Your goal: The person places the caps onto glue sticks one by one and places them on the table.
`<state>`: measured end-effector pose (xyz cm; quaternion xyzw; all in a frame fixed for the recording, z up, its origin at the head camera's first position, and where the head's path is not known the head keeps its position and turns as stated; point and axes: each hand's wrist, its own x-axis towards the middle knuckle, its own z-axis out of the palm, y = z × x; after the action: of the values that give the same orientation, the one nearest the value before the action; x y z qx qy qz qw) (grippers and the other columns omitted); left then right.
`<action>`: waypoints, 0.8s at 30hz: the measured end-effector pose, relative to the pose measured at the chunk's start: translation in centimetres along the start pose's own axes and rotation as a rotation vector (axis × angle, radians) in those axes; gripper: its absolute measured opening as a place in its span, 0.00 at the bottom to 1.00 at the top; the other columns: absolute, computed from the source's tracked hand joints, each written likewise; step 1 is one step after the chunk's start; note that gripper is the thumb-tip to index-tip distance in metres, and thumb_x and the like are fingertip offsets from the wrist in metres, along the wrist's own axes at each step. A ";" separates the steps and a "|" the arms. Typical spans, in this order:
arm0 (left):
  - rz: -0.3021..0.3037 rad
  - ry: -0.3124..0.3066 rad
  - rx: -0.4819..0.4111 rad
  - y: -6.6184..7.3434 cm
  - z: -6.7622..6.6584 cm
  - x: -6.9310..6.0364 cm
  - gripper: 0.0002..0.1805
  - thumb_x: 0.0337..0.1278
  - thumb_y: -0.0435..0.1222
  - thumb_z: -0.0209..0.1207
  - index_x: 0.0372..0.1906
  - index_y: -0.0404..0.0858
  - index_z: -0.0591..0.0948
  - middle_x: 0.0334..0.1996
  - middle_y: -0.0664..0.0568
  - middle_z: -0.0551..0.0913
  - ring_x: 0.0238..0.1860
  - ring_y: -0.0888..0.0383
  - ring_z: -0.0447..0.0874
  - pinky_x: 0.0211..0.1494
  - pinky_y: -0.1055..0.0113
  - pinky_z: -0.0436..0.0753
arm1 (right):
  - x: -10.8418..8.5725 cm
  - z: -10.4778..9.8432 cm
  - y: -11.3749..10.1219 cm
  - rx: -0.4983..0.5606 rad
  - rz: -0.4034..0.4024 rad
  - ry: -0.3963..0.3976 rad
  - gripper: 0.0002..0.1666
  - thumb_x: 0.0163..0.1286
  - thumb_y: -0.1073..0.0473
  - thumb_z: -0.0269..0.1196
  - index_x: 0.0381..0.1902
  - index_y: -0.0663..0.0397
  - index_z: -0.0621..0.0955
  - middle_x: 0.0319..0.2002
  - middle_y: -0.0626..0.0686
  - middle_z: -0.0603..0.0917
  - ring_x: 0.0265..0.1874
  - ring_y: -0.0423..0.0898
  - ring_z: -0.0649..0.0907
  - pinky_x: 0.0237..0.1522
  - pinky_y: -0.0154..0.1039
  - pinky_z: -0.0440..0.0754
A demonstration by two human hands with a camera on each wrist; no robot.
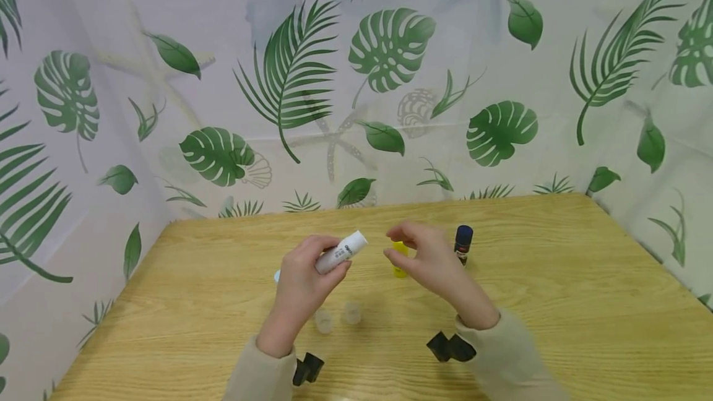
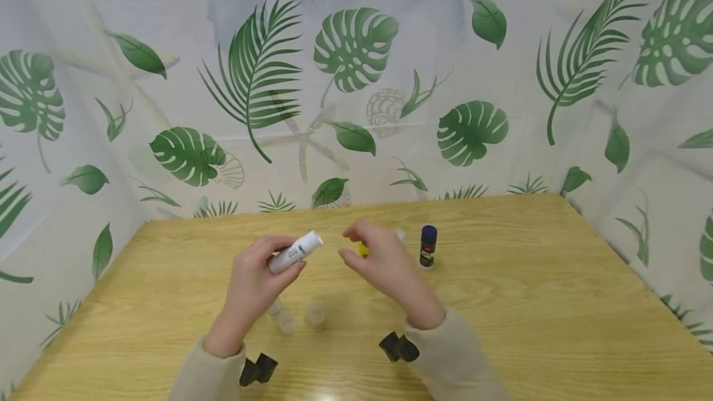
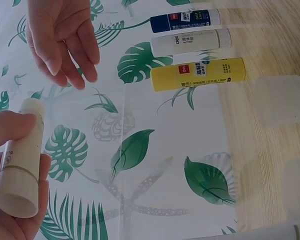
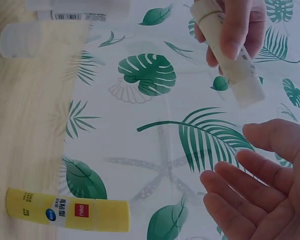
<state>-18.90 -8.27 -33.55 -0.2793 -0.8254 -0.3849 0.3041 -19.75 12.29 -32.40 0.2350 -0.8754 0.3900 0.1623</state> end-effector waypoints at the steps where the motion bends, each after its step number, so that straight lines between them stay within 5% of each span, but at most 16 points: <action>1: -0.004 -0.001 0.004 0.0 0.0 0.0 0.14 0.36 0.30 0.69 0.35 0.36 0.80 0.31 0.51 0.79 0.29 0.60 0.76 0.30 0.66 0.77 | 0.0 0.3 0.1 -0.005 -0.006 -0.009 0.12 0.54 0.65 0.65 0.37 0.63 0.78 0.36 0.55 0.81 0.38 0.49 0.80 0.40 0.42 0.77; 10: 0.007 -0.022 0.026 -0.1 -0.1 -0.2 0.14 0.36 0.30 0.68 0.35 0.36 0.80 0.32 0.50 0.79 0.30 0.59 0.76 0.32 0.65 0.77 | -0.1 3.2 0.7 -0.044 -0.063 -0.187 0.11 0.56 0.63 0.64 0.37 0.59 0.78 0.35 0.52 0.81 0.35 0.48 0.79 0.38 0.42 0.77; 24: 0.058 -0.026 0.040 -0.3 0.4 -0.2 0.15 0.35 0.30 0.69 0.34 0.35 0.79 0.31 0.50 0.79 0.29 0.60 0.76 0.31 0.67 0.77 | -0.6 7.0 1.4 -0.055 0.013 -0.589 0.25 0.52 0.62 0.66 0.48 0.65 0.75 0.46 0.58 0.78 0.45 0.51 0.77 0.44 0.44 0.74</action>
<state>-19.12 -8.16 -34.01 -0.3020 -0.8283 -0.3557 0.3101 -20.72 7.97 -38.09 0.3278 -0.8966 0.2823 -0.0949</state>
